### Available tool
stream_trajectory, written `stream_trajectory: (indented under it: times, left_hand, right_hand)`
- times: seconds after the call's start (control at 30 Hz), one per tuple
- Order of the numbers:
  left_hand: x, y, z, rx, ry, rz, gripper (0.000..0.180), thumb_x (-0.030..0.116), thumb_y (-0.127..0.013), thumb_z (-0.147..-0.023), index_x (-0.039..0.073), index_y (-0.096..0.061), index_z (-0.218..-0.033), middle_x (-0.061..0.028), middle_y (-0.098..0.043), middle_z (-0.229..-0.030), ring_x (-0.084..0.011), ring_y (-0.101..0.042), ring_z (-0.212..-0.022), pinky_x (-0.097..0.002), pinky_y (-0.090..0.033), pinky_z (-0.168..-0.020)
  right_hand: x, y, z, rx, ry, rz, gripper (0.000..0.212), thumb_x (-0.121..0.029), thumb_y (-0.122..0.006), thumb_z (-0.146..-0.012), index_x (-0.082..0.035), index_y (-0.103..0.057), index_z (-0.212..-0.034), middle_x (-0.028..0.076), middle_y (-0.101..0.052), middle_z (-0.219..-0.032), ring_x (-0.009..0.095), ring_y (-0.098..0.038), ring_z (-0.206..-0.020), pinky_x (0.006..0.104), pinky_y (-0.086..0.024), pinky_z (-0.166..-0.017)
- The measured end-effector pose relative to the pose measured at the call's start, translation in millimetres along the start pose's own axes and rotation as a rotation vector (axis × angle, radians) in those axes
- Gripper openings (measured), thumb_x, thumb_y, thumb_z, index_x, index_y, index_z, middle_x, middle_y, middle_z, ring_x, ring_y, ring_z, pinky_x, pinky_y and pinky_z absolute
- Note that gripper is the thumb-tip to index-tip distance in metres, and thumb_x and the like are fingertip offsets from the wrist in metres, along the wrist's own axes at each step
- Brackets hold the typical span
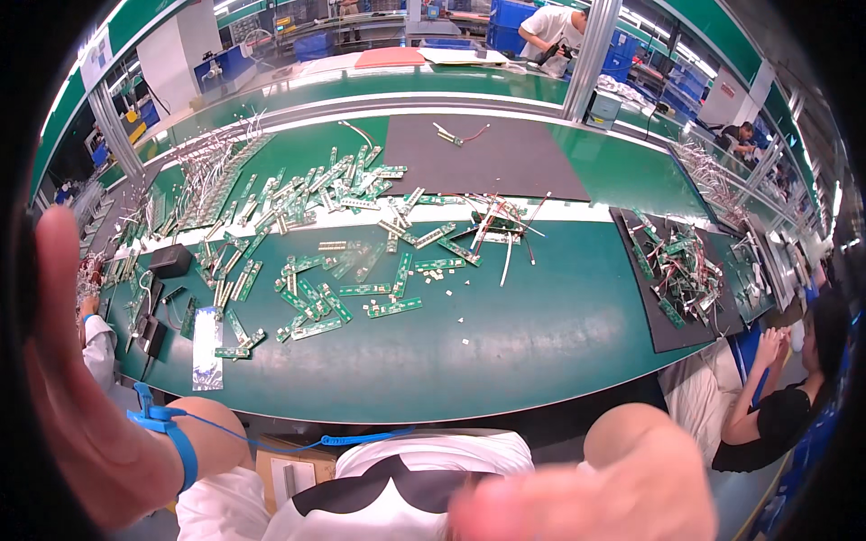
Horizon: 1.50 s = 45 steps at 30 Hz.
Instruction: The person connects ribbon cables and wire connectors into circuit boards by hand, then places the assembled boards onto a mat.
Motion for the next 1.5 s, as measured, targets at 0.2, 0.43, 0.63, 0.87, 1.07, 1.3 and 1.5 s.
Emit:
stream_trajectory:
  times: [0.2,0.43,0.63,0.87,1.07,1.3,1.5]
  left_hand:
    - [-51,-2,24,-0.056,0.273,0.077,0.052,0.044,-0.045,-0.09,0.001,-0.037,-0.118,-0.0211,-0.034,-0.122,-0.0354,-0.037,-0.112,-0.0421,-0.031,-0.091]
    - [-117,-12,78,-0.091,0.649,0.229,0.062,0.045,-0.043,-0.09,0.001,-0.029,-0.132,-0.024,-0.023,-0.137,-0.0384,-0.029,-0.124,-0.0445,-0.025,-0.102]
    - [-188,32,175,-0.07,0.936,-0.088,0.067,0.046,-0.043,-0.088,-0.002,-0.032,-0.134,-0.0241,-0.042,-0.13,-0.0355,-0.047,-0.113,-0.0432,-0.035,-0.098]
    - [-225,17,310,-1.087,0.778,-1.003,0.037,0.016,-0.068,-0.076,0.005,-0.057,-0.109,-0.0128,-0.054,-0.094,-0.0292,-0.052,-0.09,-0.0373,-0.038,-0.08]
    - [-250,32,311,-1.036,0.8,-1.031,0.017,0.015,-0.067,-0.077,0.009,-0.059,-0.09,-0.0031,-0.053,-0.072,-0.0222,-0.052,-0.073,-0.0354,-0.034,-0.073]
    - [-233,-1,292,-0.806,0.556,-0.831,0.027,0.007,-0.071,-0.071,0.007,-0.058,-0.095,-0.0026,-0.055,-0.07,-0.0217,-0.05,-0.063,-0.0369,-0.038,-0.067]
    - [-223,-7,292,-0.816,0.551,-0.655,0.048,0.013,-0.081,-0.061,0.007,-0.055,-0.101,-0.0043,-0.058,-0.082,-0.0239,-0.056,-0.077,-0.0363,-0.043,-0.081]
  right_hand:
    - [31,-26,-4,-0.567,-0.074,-0.462,0.059,-0.041,-0.036,-0.095,-0.014,-0.019,-0.145,0.009,-0.041,-0.139,0.048,-0.026,-0.129,0.0654,-0.015,-0.101]
    - [103,6,1,-0.502,-0.202,-0.468,0.066,-0.048,-0.048,-0.088,-0.024,-0.023,-0.144,0.02,-0.025,-0.143,0.049,-0.029,-0.127,0.0613,-0.02,-0.103]
    - [276,122,26,0.26,-0.616,-0.157,0.056,-0.032,-0.063,-0.084,0.001,-0.047,-0.125,0.017,-0.056,-0.119,0.025,-0.056,-0.107,0.0363,-0.042,-0.09]
    - [360,52,35,-0.182,-0.429,0.725,0.029,-0.016,-0.063,-0.081,-0.006,-0.056,-0.107,0.012,-0.054,-0.109,0.028,-0.049,-0.105,0.036,-0.04,-0.09]
    - [366,71,36,-0.008,-0.32,0.859,0.022,-0.018,-0.063,-0.079,-0.004,-0.058,-0.096,0.012,-0.055,-0.103,0.029,-0.049,-0.102,0.0369,-0.039,-0.084]
    - [401,76,79,0.229,-0.995,0.209,0.03,-0.031,-0.059,-0.088,-0.001,-0.06,-0.09,0.004,-0.058,-0.068,0.009,-0.051,-0.058,0.0258,-0.041,-0.051]
    - [391,49,82,0.259,-1.048,-0.301,0.026,-0.028,-0.045,-0.096,-0.004,-0.052,-0.1,0.005,-0.059,-0.067,0.007,-0.05,-0.054,0.0228,-0.04,-0.049]
Point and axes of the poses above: each hand's wrist, its own z-axis away from the middle knuckle, its own y-axis out of the back of the hand, x = y × z, the point moved 10 cm from there along -z, towards the middle knuckle
